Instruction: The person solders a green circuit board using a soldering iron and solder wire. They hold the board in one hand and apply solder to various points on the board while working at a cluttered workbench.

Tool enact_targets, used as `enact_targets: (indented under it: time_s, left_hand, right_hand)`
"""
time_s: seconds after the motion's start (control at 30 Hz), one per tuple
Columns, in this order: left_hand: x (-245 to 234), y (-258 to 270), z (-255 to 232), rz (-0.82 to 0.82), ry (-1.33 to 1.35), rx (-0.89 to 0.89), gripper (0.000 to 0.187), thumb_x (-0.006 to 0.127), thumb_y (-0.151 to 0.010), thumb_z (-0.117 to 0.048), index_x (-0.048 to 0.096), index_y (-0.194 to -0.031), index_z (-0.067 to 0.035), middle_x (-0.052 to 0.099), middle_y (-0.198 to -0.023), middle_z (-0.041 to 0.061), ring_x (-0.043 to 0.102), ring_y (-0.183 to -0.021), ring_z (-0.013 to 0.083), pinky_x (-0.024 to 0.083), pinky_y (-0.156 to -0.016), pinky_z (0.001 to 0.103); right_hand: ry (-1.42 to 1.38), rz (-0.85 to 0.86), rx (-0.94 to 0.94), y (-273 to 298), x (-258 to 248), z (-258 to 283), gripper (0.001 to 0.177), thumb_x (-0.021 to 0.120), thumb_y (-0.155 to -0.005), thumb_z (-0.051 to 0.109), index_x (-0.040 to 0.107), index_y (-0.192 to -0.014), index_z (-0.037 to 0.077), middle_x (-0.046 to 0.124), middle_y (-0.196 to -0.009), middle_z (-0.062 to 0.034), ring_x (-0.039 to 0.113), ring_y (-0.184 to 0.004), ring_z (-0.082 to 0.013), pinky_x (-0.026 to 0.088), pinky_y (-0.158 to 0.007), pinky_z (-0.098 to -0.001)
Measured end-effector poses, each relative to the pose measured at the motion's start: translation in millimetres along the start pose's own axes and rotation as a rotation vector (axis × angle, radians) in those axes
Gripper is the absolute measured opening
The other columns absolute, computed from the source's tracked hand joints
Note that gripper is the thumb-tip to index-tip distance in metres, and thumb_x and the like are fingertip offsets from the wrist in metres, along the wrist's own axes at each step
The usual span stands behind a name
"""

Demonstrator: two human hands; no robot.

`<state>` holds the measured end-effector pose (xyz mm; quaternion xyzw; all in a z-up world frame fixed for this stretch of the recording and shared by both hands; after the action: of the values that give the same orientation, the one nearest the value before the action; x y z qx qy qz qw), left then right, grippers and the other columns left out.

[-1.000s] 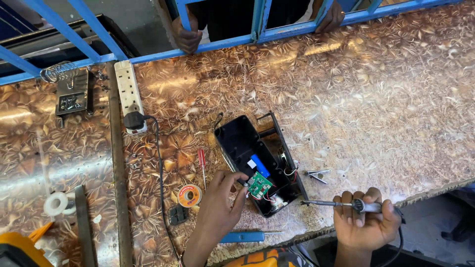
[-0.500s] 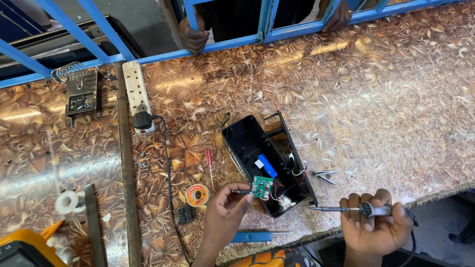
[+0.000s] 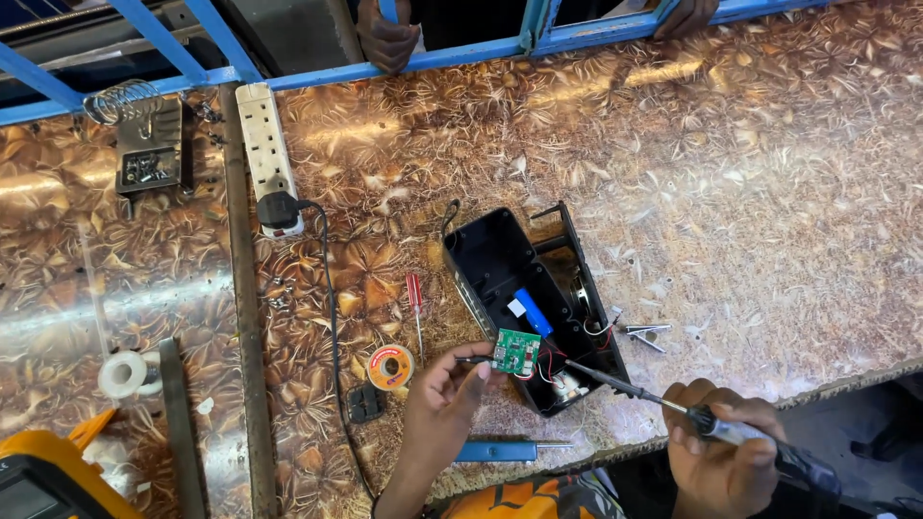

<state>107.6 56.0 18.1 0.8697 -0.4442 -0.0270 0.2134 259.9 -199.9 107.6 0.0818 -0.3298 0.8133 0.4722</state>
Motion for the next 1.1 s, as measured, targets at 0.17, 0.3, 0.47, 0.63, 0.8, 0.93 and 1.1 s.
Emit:
enact_targets:
  time_s: [0.17, 0.3, 0.47, 0.63, 0.8, 0.93, 1.1]
  left_hand:
    - [-0.8, 5.5, -10.5, -0.02, -0.062, -0.006, 0.043, 0.065, -0.093, -0.031, 0.07, -0.129, -0.009, 0.086, -0.097, 0.01, 0.084, -0.086, 0.0157, 0.059, -0.054, 0.022]
    - [3.1, 4.4, -15.1, 0.012, -0.038, -0.021, 0.035, 0.064, -0.096, -0.022, 0.069, -0.126, -0.005, 0.083, -0.102, 0.01, 0.082, -0.095, 0.0164, 0.068, -0.077, 0.025]
    - [3.8, 2.0, -9.3, 0.044, -0.037, -0.008, 0.031, 0.061, -0.098, -0.023, 0.067, -0.124, -0.007, 0.082, -0.098, 0.009, 0.082, -0.093, 0.0154, 0.066, -0.073, 0.025]
    - [8.0, 2.3, -11.4, 0.082, 0.046, 0.0, 0.031, 0.059, -0.1, -0.023, 0.064, -0.124, -0.005, 0.078, -0.102, 0.014, 0.08, -0.093, 0.0196, 0.068, -0.086, 0.03]
    - [10.1, 5.4, -26.1, 0.085, 0.087, 0.124, 0.03, 0.059, -0.102, -0.024, 0.065, -0.123, -0.003, 0.074, -0.109, 0.012, 0.078, -0.099, 0.0211, 0.068, -0.089, 0.032]
    - [9.2, 7.5, -29.6, 0.074, 0.08, 0.143, 0.031, 0.06, -0.102, -0.024, 0.065, -0.122, -0.001, 0.073, -0.119, 0.012, 0.078, -0.101, 0.022, 0.068, -0.091, 0.032]
    - [9.1, 12.0, -42.3, 0.069, 0.028, 0.264, 0.025, 0.063, -0.102, -0.019, 0.067, -0.119, -0.002, 0.075, -0.112, 0.012, 0.079, -0.094, 0.0194, 0.068, -0.081, 0.028]
  right_hand:
    - [0.151, -0.015, 0.058, -5.2, 21.6, 6.4, 0.024, 0.067, -0.107, 0.04, 0.066, -0.109, 0.016, 0.057, -0.065, 0.0075, 0.057, -0.06, -0.0055, 0.043, -0.058, -0.0196]
    - [0.227, 0.033, 0.018, 0.2, 11.0, 7.9, 0.029, 0.075, -0.098, 0.04, 0.059, -0.104, 0.016, 0.057, -0.072, 0.0044, 0.055, -0.058, -0.0066, 0.046, -0.053, -0.0218]
    - [0.482, -0.036, -0.04, 18.5, 12.1, 17.5, 0.044, 0.066, -0.102, 0.06, 0.052, -0.107, 0.019, 0.056, -0.08, 0.0073, 0.044, -0.057, -0.0085, 0.039, -0.053, -0.0263]
    - [0.585, 0.02, 0.027, 30.9, 1.9, 17.0, 0.043, 0.058, -0.108, 0.062, 0.052, -0.109, 0.02, 0.05, -0.069, 0.0042, 0.041, -0.054, -0.0104, 0.042, -0.053, -0.0301]
    - [0.633, 0.047, -0.026, 35.0, 19.5, 16.5, 0.041, 0.058, -0.106, 0.054, 0.047, -0.102, 0.016, 0.046, -0.064, -0.0001, 0.044, -0.056, -0.0169, 0.045, -0.055, -0.0343]
    - [0.632, 0.069, -0.037, 31.2, 29.4, 13.9, 0.032, 0.061, -0.105, 0.051, 0.054, -0.105, 0.019, 0.048, -0.068, 0.0052, 0.044, -0.061, -0.012, 0.043, -0.056, -0.0302]
    - [0.618, 0.204, -0.004, 27.6, 44.6, 4.9, 0.024, 0.058, -0.106, 0.047, 0.056, -0.113, 0.024, 0.045, -0.058, 0.0092, 0.037, -0.054, -0.0079, 0.039, -0.056, -0.0261]
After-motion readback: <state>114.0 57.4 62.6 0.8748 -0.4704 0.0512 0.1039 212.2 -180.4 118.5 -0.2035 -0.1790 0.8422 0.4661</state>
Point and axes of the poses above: each hand's wrist, its own y-axis away from the middle knuckle, its own x-axis out of the palm, z = x × y, the point moved 10 cm from there along -y, towards the middle knuckle
